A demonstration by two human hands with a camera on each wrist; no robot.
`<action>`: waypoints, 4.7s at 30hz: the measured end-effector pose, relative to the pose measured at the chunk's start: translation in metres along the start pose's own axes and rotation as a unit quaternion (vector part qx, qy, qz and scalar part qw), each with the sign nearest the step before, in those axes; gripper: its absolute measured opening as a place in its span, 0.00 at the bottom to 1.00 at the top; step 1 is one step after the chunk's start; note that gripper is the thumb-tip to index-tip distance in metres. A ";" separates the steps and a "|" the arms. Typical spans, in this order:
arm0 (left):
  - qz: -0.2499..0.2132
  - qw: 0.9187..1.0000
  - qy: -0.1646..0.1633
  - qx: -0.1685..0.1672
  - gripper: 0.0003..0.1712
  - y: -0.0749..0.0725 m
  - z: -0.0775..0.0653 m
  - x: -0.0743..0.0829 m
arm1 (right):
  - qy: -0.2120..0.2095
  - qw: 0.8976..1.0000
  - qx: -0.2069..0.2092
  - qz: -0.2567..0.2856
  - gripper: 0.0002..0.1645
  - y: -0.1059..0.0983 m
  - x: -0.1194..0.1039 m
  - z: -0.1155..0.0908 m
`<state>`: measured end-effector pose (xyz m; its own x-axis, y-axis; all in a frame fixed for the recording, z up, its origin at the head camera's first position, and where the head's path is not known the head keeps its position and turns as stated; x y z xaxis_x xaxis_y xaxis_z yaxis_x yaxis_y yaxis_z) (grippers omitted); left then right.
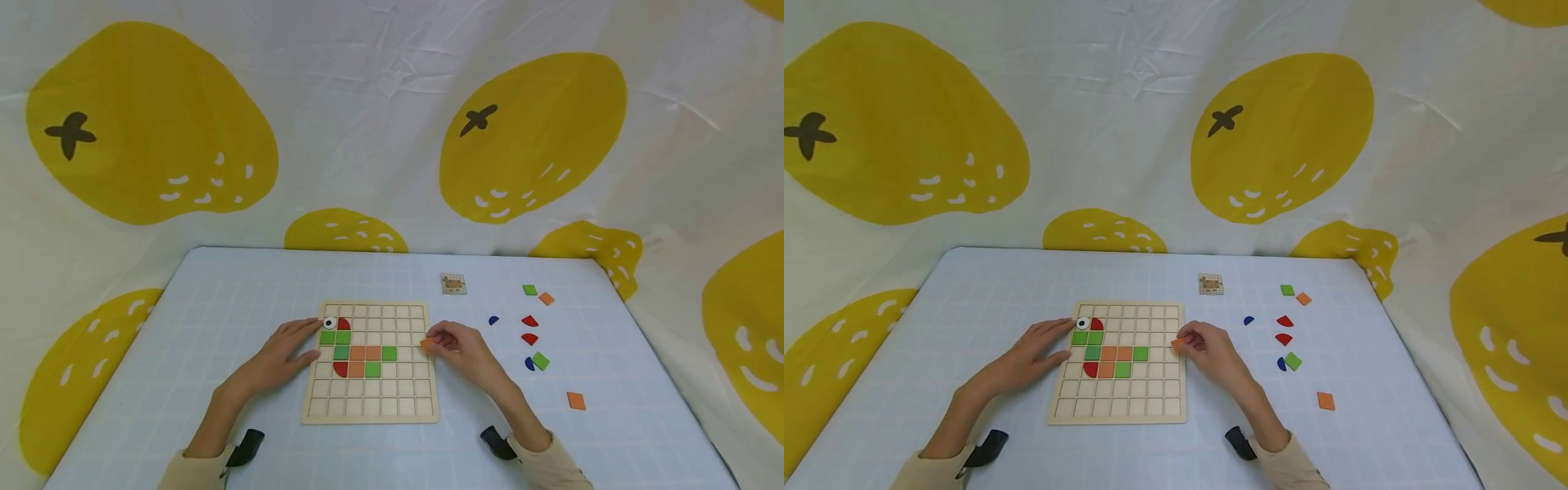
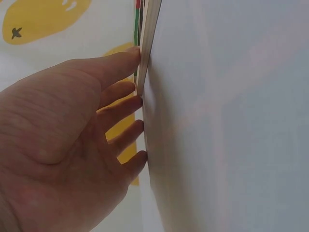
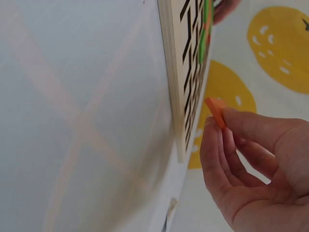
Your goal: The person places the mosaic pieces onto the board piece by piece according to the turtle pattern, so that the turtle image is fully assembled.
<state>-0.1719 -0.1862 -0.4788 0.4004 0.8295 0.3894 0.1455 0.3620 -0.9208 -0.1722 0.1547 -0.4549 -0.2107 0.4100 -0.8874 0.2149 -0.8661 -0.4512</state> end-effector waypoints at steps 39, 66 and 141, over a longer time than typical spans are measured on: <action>0.000 1.000 0.008 0.000 0.35 0.002 0.003 -0.001 | -0.014 0.994 -0.106 0.000 0.03 0.062 -0.020 0.002; -0.003 1.000 0.004 0.003 0.35 0.001 0.001 -0.001 | 0.014 0.999 -0.017 -0.038 0.09 -0.005 0.004 -0.017; -0.005 1.000 0.010 0.010 0.36 0.001 0.001 -0.003 | 0.171 0.971 0.083 -0.146 0.18 -0.164 0.094 -0.143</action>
<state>-0.1736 -0.1877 -0.4803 0.4175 0.8168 0.3982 0.1322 0.3789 -0.9159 -0.0906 0.3758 -0.4775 0.0955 0.6916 -0.7160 0.0311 -0.7210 -0.6923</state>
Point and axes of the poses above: each hand's wrist, its own z-axis towards the middle knuckle, its own y-axis out of the palm, x = y × z, the point moved 5 cm from there along z, towards the middle knuckle, and after that the axes turned 11 degrees about z, right-handed, at the moved point
